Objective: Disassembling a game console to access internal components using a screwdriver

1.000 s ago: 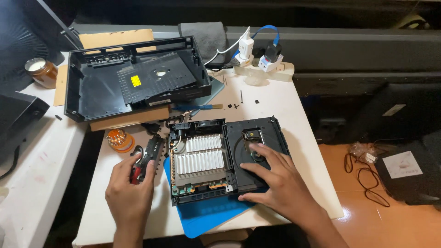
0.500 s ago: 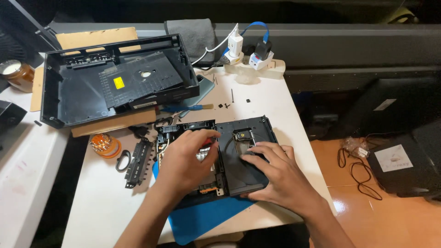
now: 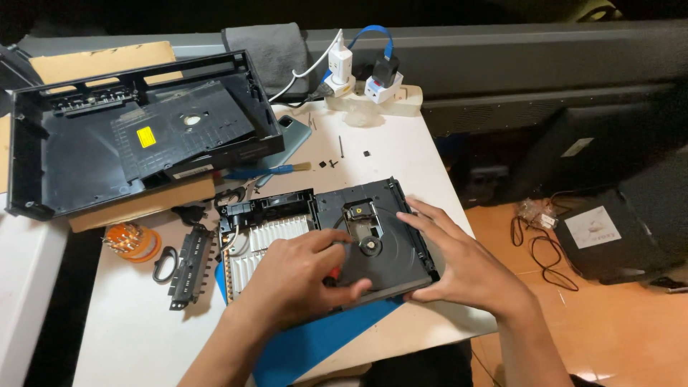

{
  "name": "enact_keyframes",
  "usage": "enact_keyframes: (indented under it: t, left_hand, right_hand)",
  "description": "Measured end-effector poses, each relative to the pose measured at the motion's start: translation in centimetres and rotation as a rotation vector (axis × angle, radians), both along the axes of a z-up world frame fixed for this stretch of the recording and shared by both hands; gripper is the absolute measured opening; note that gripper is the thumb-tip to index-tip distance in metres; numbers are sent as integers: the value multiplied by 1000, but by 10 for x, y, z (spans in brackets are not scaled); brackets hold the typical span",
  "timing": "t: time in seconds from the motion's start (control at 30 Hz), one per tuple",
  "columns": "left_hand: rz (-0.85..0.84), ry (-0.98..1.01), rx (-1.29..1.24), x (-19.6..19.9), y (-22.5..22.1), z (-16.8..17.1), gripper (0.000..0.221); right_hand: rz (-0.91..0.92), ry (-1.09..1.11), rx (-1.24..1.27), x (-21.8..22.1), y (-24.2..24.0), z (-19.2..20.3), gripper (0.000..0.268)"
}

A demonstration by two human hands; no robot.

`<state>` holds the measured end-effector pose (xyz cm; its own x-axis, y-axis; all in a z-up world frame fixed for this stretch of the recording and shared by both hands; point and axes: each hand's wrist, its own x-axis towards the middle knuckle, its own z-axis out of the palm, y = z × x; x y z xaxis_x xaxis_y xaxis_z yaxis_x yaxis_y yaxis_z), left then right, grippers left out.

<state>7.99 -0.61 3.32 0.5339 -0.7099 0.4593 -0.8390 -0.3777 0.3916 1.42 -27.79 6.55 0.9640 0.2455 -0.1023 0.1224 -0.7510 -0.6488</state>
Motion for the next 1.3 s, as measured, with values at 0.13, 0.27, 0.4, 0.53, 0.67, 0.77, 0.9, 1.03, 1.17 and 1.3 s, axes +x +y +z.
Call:
enact_keyframes:
  t: [0.13, 0.27, 0.4, 0.53, 0.67, 0.77, 0.9, 1.03, 1.17, 1.3]
  left_hand:
    - [-9, 49, 118, -6, -2, 9, 66]
    - [-11, 93, 307, -10, -3, 12, 64]
    - [8, -4, 184, -14, -3, 2, 52]
    - [0, -49, 108, -15, -1, -1, 52]
    - [-14, -53, 41, -17, 4, -3, 60]
    - [-21, -59, 2, -18, 6, -4, 60]
    - [-9, -95, -12, -19, 6, -8, 55]
    - [-39, -82, -34, -18, 6, -6, 56]
    - [-75, -41, -55, -19, 9, -7, 54]
    - [-121, 1, -88, -17, 11, -6, 56]
  right_hand:
    - [-9, -14, 36, -2, -3, -8, 107]
    - [80, -208, 93, -4, -7, -19, 106]
    - [110, -314, 75, -4, -7, -22, 105]
    - [123, -364, 104, -9, -9, -29, 105]
    - [-4, -223, 173, -12, -9, -38, 111]
    - [-71, -187, 201, -14, -9, -36, 110]
    - [-145, -85, 166, -13, -13, -37, 105]
    - [50, -369, 105, -11, -26, -64, 109]
    - [0, -310, 190, -18, -21, -64, 101]
    - [-139, -44, 347, -25, -17, -49, 66]
